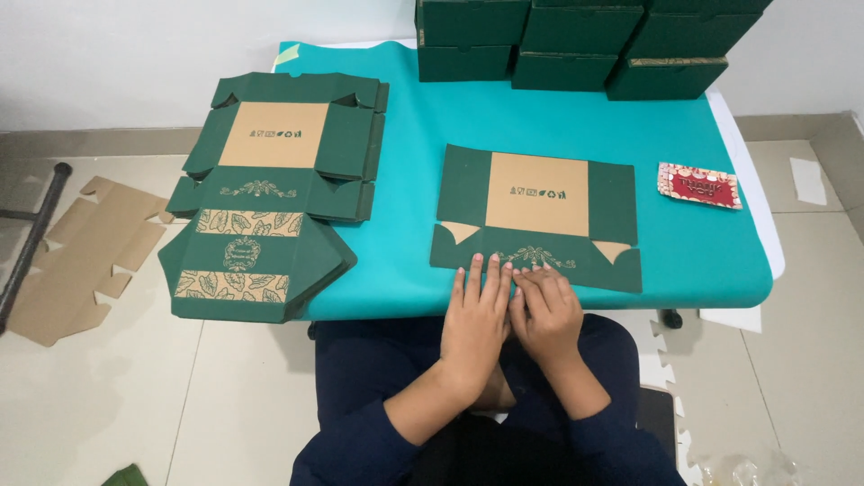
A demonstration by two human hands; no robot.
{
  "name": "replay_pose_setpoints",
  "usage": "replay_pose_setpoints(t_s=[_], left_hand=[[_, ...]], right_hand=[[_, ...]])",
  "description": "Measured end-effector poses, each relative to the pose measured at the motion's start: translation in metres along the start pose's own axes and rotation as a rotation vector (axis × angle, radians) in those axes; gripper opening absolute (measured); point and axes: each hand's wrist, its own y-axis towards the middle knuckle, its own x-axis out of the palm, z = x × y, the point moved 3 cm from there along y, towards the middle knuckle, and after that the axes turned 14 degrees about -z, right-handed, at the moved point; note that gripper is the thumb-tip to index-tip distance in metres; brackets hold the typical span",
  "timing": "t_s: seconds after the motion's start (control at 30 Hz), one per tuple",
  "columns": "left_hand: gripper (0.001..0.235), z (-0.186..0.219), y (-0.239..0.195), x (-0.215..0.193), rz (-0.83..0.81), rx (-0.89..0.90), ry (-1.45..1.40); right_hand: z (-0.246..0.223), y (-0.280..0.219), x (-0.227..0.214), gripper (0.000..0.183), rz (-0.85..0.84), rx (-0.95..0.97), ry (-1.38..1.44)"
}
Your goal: The person folds a flat green cardboard box blank into a rectangular box, inserts a small red packet, and closes the lid. The finished box is then placed on a stack of similar boxes on the table.
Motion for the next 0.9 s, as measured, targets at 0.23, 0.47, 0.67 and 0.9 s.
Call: replay_pose_setpoints(t_s=[0.23,0.47,0.67,0.9], left_hand=[[0.094,-0.004,-0.004,-0.011,-0.102,0.042,0.038],[0.097,0.003,-0.003,-0.012,-0.095,0.026,0.034],[0.101,0.005,-0.004,-0.008,-0.128,0.006,0.083],[0.103,0.007,-0.007,-0.013,-0.099,-0.02,0.088]], right_hand=[[0.018,-0.008,-0.022,0.017,0.005,0.023,0.036],[0.033,-0.02,-0.009,0.014,0.077,0.043,0.025],[0.06,0.019,-0.053,0.018,-0.269,0.268,0.094],[0.171,0.026,-0.032,0.052,-0.335,0.601,0.269]])
